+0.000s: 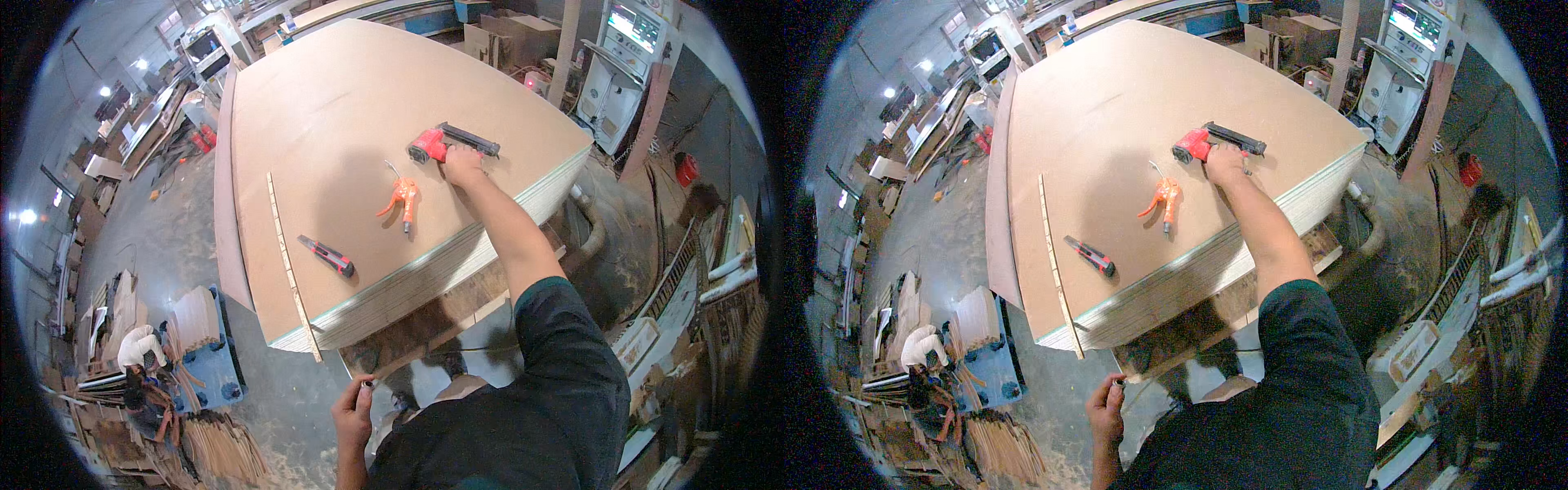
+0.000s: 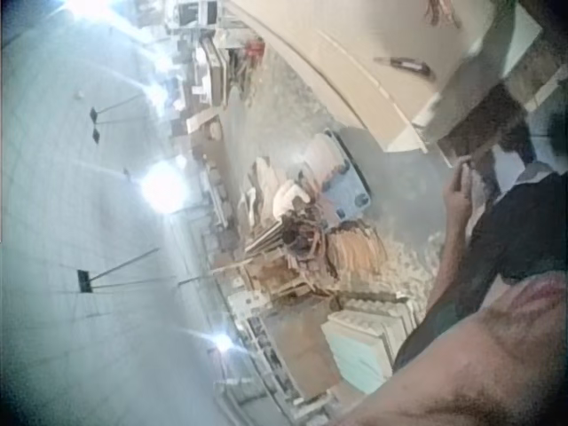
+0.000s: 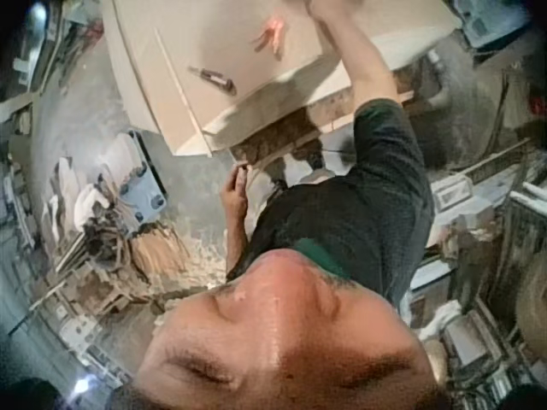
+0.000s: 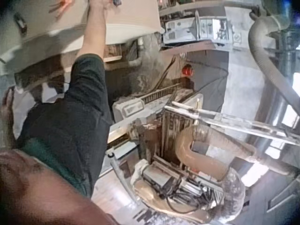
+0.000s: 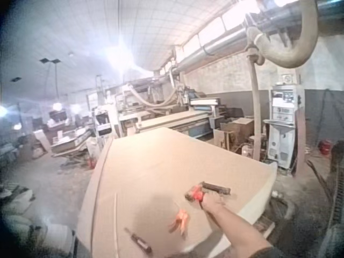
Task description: The person uses a nail gun to secure thin wooden strips onto a larger wood panel. They use a measuring tape to align the strips correctly before firing the nail gun at several points along each strip.
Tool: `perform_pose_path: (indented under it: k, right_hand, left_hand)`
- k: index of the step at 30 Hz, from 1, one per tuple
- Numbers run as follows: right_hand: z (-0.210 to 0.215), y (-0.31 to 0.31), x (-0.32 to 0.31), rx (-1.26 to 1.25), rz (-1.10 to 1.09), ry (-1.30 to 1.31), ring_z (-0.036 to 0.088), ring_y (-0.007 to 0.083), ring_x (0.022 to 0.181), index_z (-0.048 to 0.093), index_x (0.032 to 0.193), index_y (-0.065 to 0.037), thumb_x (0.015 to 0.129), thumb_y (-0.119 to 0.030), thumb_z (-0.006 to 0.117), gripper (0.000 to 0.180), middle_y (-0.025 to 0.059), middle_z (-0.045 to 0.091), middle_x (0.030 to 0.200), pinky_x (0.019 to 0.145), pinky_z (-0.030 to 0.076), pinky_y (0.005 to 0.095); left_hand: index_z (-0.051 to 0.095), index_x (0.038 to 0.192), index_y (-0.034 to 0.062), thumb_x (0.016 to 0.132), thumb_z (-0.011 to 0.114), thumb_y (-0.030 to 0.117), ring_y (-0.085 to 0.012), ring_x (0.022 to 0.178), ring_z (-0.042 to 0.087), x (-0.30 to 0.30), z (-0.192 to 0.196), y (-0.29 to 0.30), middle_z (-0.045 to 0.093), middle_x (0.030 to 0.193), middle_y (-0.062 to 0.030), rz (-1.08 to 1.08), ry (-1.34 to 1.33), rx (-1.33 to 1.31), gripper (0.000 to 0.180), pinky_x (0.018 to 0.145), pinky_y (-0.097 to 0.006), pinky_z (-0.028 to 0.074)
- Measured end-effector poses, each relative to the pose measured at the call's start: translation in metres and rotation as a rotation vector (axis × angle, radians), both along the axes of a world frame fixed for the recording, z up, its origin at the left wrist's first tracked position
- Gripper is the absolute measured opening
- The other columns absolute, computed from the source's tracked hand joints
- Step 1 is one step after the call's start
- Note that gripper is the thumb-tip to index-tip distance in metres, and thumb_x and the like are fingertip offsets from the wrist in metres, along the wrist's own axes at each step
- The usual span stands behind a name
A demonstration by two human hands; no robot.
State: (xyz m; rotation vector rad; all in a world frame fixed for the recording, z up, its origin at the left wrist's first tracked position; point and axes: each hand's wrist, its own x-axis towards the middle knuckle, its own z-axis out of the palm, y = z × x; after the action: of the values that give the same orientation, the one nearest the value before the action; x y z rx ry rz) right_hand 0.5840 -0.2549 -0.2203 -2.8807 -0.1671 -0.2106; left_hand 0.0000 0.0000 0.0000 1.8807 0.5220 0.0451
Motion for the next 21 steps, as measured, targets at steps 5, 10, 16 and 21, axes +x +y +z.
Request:
perform_pose_path:
  k: [5,10,16,21]
  right_hand:
    - [0.134,-0.08,0.044,-0.05,0.074,0.033,0.081,0.0411,0.107,0.081,0.112,-0.002,0.103,-0.054,0.063,0.055,0.0232,0.083,0.11,0.097,0.063,0.0543]
    - [0.213,-0.131,-0.021,0.844,0.067,0.05,0.078,0.0251,0.077,0.077,0.11,0.0,0.102,-0.052,0.079,0.052,0.0122,0.08,0.087,0.074,0.062,0.0431]
    - [0.342,-0.101,-0.184,1.68,0.568,0.09,0.059,0.0143,0.064,0.058,0.099,-0.01,0.114,-0.031,0.067,0.028,-0.0009,0.054,0.072,0.083,0.059,0.0393]
    - [0.388,-0.086,-0.259,1.681,0.768,-0.058,0.054,0.0149,0.061,0.054,0.097,-0.009,0.116,-0.033,0.061,0.031,-0.0002,0.051,0.071,0.086,0.058,0.0417]
  left_hand:
    - [0.079,0.123,0.0033,0.114,0.064,0.032,-0.0041,0.071,0.045,0.104,-0.056,-0.095,0.052,0.081,0.0078,0.1,-0.186,-0.343,0.033,0.061,-0.025,0.034]
    - [0.079,0.122,0.0018,0.115,0.064,0.032,-0.0026,0.067,0.042,0.179,-0.036,-0.142,0.052,0.079,0.009,0.072,-0.294,-0.475,0.034,0.057,-0.024,0.032]
    - [0.079,0.129,0.0014,0.118,0.06,0.026,-0.0013,0.072,0.042,0.226,-0.012,-0.197,0.054,0.082,0.0092,-0.168,-0.442,-0.612,0.033,0.063,-0.022,0.034]
    - [0.078,0.13,-0.0005,0.118,0.063,0.024,-0.0016,0.076,0.046,0.239,0.007,-0.218,0.057,0.086,0.0095,-0.219,-0.612,-0.713,0.031,0.068,-0.021,0.036]
